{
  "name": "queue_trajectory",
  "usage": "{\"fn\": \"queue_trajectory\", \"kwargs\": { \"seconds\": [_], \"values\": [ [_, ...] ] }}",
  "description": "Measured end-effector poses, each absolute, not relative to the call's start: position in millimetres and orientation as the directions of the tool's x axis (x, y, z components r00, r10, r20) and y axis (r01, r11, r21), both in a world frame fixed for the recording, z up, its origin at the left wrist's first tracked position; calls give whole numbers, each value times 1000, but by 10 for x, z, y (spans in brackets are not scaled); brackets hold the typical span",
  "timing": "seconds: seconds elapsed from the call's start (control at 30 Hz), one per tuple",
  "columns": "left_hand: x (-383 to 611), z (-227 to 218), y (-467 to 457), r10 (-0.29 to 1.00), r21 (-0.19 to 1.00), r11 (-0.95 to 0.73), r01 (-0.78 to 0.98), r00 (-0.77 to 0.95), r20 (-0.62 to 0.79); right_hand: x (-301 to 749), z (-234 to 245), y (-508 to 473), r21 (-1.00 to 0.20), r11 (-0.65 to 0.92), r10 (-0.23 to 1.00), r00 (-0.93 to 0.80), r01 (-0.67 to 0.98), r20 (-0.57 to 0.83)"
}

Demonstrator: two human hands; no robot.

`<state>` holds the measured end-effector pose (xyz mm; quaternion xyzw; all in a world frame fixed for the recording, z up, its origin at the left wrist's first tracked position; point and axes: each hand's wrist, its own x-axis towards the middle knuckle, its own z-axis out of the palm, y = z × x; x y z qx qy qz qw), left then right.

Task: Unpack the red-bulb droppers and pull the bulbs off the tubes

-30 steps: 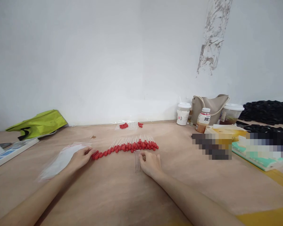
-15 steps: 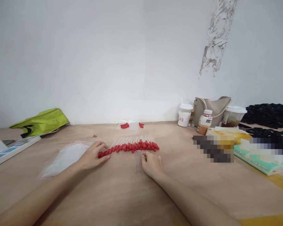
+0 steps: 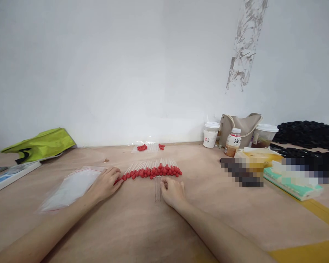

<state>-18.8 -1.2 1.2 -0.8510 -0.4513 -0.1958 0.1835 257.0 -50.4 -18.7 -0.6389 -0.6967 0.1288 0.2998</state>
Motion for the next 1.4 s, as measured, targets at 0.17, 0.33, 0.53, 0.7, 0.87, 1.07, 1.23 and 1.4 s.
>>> {"fn": "queue_trajectory", "kwargs": {
  "seconds": [0.17, 0.33, 0.53, 0.7, 0.87, 1.07, 1.23, 1.4],
  "values": [
    [-263, -62, 37, 697, -77, -470, 880, 423, 579, 2578, -199, -501, -576, 165, 964, -8, 801, 266],
    [-176, 52, -92, 684, 127, -496, 859, 296, 667, 2597, -313, -435, -654, 245, 917, 48, 716, 396],
    [217, 42, -394, 629, 142, -721, 678, 556, 543, 2735, -221, -481, -379, 531, 659, -88, 758, 747],
    [398, -175, -458, 526, 190, -831, 523, 626, 576, 2817, -140, -545, -102, 673, 596, -456, 733, 661],
    [417, -266, -460, 492, 190, -851, 489, 620, 611, 2746, -191, -545, -82, 692, 609, -520, 717, 598],
    [428, -268, -469, 499, 228, -848, 479, 573, 650, 2694, -186, -567, -96, 685, 634, -527, 722, 566],
    [468, -237, -486, 529, 271, -832, 484, 544, 652, 2682, -198, -579, -101, 687, 617, -505, 720, 603],
    [513, -208, -470, 516, 249, -846, 472, 607, 604, 2667, -208, -599, -65, 726, 562, -537, 684, 629]
  ]
}}
